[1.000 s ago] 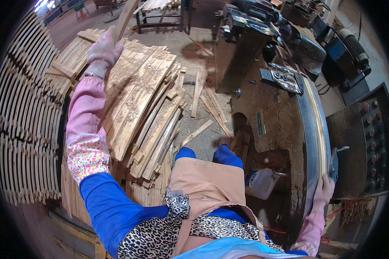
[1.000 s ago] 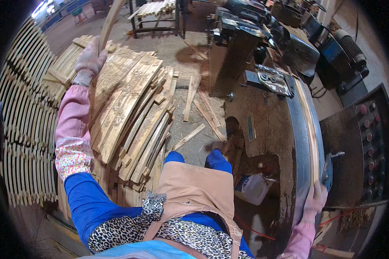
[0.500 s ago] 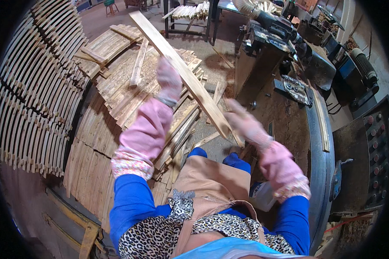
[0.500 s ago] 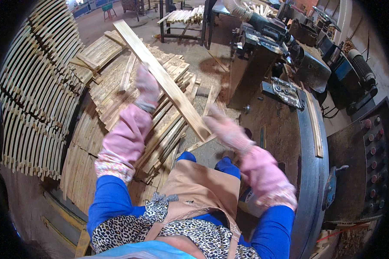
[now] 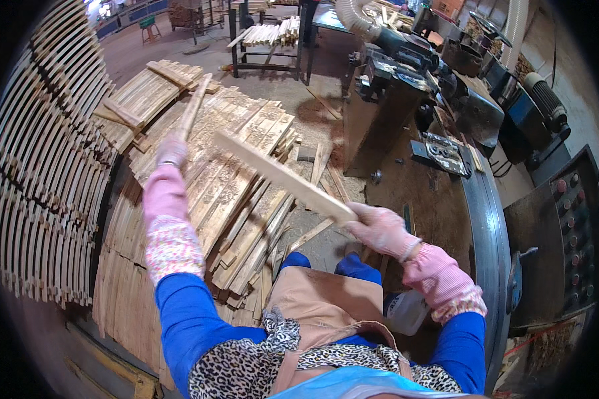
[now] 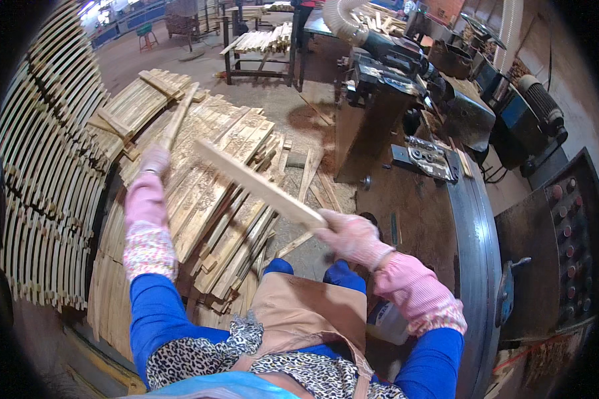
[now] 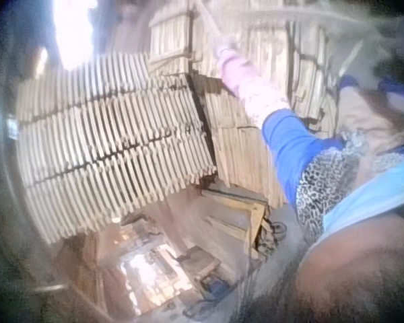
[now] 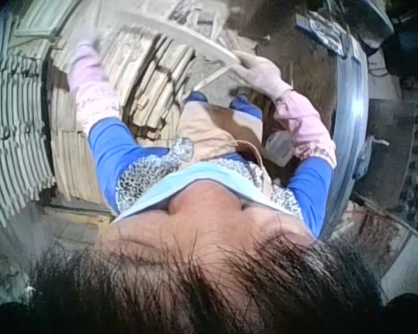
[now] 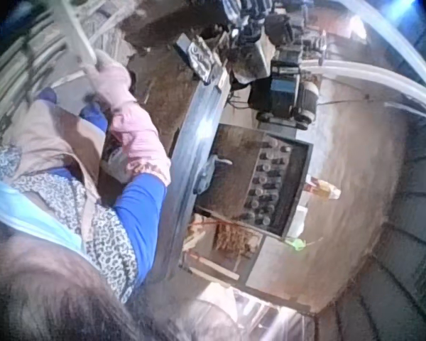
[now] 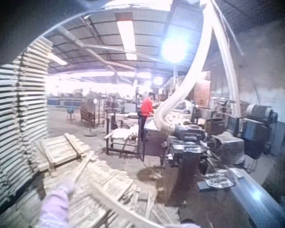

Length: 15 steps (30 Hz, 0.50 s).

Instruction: The person sands long curved wood planks using a stationary belt sander, feeding them through the machine and checking the edges by hand.

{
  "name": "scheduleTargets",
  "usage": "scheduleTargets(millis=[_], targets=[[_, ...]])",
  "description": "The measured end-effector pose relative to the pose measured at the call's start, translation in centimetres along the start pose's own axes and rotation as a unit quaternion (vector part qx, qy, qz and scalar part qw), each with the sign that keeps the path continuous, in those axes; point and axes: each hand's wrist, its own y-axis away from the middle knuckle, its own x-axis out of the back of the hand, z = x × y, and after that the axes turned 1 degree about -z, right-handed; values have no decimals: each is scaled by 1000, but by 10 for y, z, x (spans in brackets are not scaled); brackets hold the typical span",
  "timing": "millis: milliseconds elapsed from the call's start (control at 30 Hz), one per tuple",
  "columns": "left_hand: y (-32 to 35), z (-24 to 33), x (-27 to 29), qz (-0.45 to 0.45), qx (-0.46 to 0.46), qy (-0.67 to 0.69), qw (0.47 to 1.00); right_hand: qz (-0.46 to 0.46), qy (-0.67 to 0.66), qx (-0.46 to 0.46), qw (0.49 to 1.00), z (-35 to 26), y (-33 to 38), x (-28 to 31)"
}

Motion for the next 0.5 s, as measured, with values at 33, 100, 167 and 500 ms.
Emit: scheduleTargets(millis=[33,100,167,500], targets=[[-13,-7,8,5,-5,74,997,-39,49,-4,998,-27,-8,3],[-36,-30,38,15,-166,-49,985,-69,52,91,992,-62,-36,-10],[-44,-60,65,0,-214,1,977,-103,64,173,977,-95,-71,-34],[162,-5,120,-122,35,711,692,65,175,8,982,-12,-174,10]])
